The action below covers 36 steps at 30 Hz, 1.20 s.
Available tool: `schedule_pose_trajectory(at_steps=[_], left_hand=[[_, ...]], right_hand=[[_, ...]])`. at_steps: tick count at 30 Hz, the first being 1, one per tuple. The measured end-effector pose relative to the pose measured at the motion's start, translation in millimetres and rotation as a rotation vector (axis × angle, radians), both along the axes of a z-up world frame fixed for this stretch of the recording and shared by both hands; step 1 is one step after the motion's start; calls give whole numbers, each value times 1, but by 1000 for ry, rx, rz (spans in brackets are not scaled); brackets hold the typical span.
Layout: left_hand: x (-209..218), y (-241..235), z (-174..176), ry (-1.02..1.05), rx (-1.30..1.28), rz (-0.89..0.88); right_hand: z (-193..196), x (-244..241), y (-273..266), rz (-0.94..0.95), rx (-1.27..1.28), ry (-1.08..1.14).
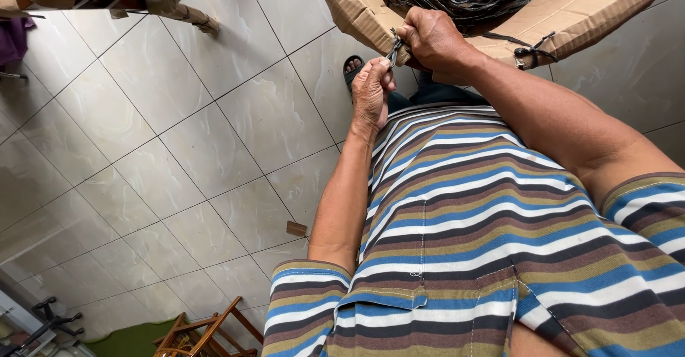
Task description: The person ties black cords onto a cardboard structure shaped like a chair. They repeatedly pull cords from a pile, thread them through holes in the cardboard, and tie knots to secure them.
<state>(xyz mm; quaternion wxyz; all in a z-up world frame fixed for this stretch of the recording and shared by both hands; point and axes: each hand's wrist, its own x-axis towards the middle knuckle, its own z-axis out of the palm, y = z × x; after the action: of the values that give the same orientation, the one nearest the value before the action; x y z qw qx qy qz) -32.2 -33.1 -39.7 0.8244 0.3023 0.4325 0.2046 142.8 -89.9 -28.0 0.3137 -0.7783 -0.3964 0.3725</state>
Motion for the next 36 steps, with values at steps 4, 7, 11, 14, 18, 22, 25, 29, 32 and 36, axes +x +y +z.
schedule_pose_trajectory(at_steps=[4, 7, 11, 14, 18, 22, 25, 29, 32, 36], left_hand=[[-5, 3, 14, 70, 182, -110], [-6, 5, 27, 134, 292, -186], [-12, 8, 42, 240, 438, -324], [-15, 14, 44, 293, 582, -397], [-22, 21, 37, 410, 721, -287], [5, 48, 27, 728, 1038, -116], [51, 78, 35, 868, 824, -118], [93, 109, 2, 1035, 624, -127], [111, 114, -7, 1038, 578, 21], [123, 112, 16, 1199, 417, 61]], right_hand=[[6, -2, 1, -7, -12, -14], [-3, -2, 3, -11, 1, -63], [-9, -3, 3, -38, -37, -83], [6, 4, 2, -77, -56, 6], [26, 15, -12, -51, -294, 115], [38, 17, -17, -74, -364, 158], [53, 14, -14, -91, -373, 189], [77, 12, -11, -152, -398, 290], [75, 16, -11, -166, -412, 280], [44, 20, -13, -93, -418, 224]])
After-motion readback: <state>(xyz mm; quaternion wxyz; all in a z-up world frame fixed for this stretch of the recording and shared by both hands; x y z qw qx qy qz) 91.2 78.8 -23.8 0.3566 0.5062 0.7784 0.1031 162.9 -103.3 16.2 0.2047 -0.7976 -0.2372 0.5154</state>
